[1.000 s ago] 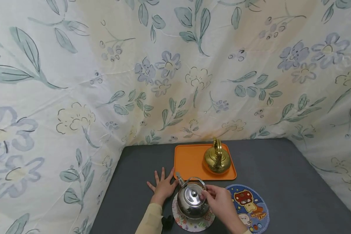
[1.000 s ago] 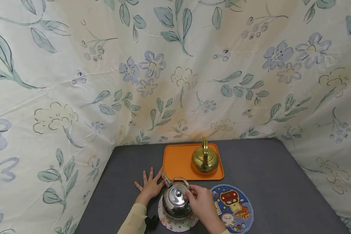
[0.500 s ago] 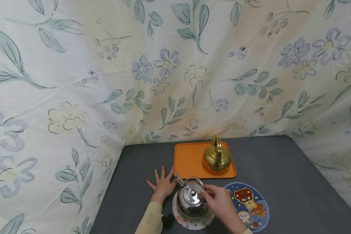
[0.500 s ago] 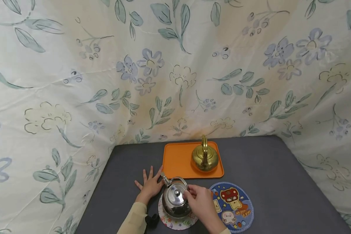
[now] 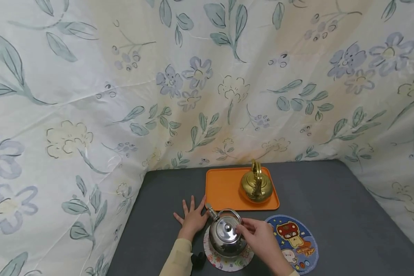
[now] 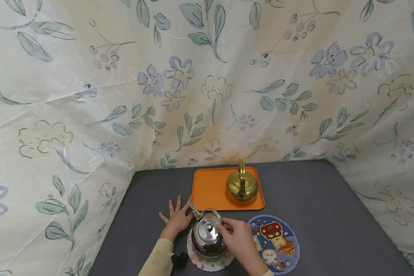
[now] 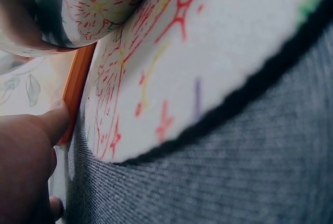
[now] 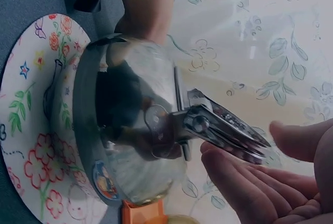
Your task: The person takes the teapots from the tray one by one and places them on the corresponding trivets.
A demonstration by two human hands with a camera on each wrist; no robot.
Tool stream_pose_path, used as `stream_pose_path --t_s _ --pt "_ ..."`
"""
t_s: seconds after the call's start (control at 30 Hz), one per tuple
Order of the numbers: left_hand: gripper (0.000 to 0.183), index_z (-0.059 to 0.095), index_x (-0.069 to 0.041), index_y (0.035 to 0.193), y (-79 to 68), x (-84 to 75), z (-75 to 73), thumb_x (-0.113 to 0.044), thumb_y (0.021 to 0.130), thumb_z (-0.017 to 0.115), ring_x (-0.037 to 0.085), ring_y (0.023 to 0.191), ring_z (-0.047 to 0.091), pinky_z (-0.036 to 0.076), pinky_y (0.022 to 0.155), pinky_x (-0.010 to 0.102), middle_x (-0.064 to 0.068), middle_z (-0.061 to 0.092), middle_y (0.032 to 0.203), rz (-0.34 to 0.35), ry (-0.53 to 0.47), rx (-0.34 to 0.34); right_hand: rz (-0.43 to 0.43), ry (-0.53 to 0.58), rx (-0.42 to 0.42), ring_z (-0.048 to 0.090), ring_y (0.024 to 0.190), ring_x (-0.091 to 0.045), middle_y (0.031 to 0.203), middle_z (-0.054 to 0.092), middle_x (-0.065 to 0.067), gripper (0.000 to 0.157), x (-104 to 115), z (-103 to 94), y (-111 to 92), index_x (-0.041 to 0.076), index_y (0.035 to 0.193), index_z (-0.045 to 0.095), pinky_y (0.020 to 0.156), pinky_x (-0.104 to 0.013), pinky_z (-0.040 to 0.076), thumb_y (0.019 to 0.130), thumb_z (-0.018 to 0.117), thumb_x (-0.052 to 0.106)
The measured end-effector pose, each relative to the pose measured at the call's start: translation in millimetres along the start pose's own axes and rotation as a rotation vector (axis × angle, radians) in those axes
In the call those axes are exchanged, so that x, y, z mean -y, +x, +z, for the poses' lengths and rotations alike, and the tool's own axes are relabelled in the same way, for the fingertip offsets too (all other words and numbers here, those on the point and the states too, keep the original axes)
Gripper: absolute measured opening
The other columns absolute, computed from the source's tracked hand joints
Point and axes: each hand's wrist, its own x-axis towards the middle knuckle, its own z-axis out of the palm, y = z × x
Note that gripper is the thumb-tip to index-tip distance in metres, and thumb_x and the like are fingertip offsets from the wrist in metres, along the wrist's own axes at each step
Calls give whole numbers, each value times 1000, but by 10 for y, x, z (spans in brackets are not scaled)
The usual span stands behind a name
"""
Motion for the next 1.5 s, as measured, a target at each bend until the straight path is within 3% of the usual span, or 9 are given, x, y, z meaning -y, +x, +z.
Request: stream_pose_path --t_s 0.27,0.67,1.03,1.5 --pt "65 31 -42 158 -10 -15 -40 -56 99 54 49 154 -8 -12 104 85 11 10 171 -5 0 -14 -7 -54 -88 76 88 -16 98 79 -7 33 50 -77 55 3 111 78 72 -28 62 94 73 31" --pt "66 33 -39 159 -34 -36 -61 -57 98 54 50 153 -5 -10 104 85 13 11 170 1 -1 -16 -49 -83 -97 75 98 -24 112 76 -13 46 61 -187 135 0 119 74 79 -35 62 95 71 39" --pt "66 30 -40 159 -51 -43 -54 -53 99 55 50 154 -6 -14 104 84 13 11 170 -2 -8 -14 -85 -92 -125 76 95 -25 111 76 -15 43 70 -265 237 0 120 74 78 -37 62 95 72 35" --pt "66 34 -38 158 -53 -53 -60 -54 98 56 50 153 -4 -11 104 85 13 12 170 -2 -9 -21 -99 -143 -163 75 97 -27 108 77 -14 43 101 -334 369 -1 120 73 79 -40 62 96 71 34"
